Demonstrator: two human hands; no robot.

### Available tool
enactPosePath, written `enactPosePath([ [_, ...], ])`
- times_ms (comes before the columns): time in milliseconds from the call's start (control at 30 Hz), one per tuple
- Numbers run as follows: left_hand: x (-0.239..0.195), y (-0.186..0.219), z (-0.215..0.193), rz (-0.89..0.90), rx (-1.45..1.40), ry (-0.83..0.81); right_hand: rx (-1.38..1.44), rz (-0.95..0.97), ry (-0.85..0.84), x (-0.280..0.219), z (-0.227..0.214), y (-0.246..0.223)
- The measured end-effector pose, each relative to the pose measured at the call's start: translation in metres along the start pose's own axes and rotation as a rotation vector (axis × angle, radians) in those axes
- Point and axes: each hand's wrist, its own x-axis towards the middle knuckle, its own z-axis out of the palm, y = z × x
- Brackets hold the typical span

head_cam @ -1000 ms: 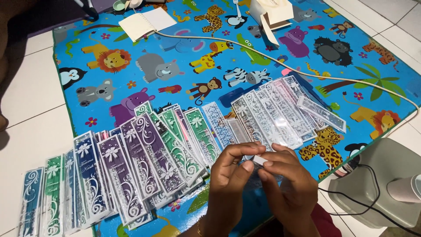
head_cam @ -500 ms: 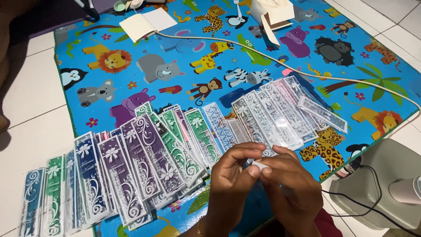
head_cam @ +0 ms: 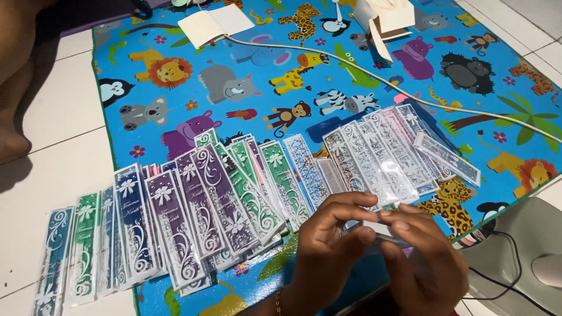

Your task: The person is packaging decorative bookmarks by inserting them into plastic sleeves and sealing the ends with a handheld heat sealer.

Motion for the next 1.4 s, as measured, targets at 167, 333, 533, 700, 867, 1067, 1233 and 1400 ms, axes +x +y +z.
enactPosePath([
  [167,0.001,0.005,0.001,0.118,0.154,-0.074,-0.113,0.043,0.022,0.000,-0.009,-0.003],
  [333,0.001,0.005,0.003,0.215,0.367,-0.104,-0.295,0.105,-0.068,0.001,-0.031,-0.009],
  [533,-0.007,0.010,0.013,0.276,0.571,-0.117,-0.333,0.117,0.023,-0.011,-0.041,0.010],
  [700,-0.020,0.012,0.012,0.463,0.691,-0.177,-0.047,0.045,0.188,-0.031,-0.026,0.059],
  [867,-0.026,0.019,0.006,0.347,0.682,-0.676,0.056,-0.107,-0.152,-0.048,0.033,0.135],
  [1067,-0.018,0.022,0.000,0.072,0.295,-0.795,-0.125,0.053,-0.428,-0.069,0.088,0.120],
  [1233,-0.017,0.018,-0.001,0.039,0.269,-0.792,-0.209,-0.074,-0.434,-0.081,0.096,0.117],
  [1400,-0.010,0.018,0.001,-0.097,0.202,-0.860,-0.303,-0.086,-0.371,-0.093,0.102,0.116],
])
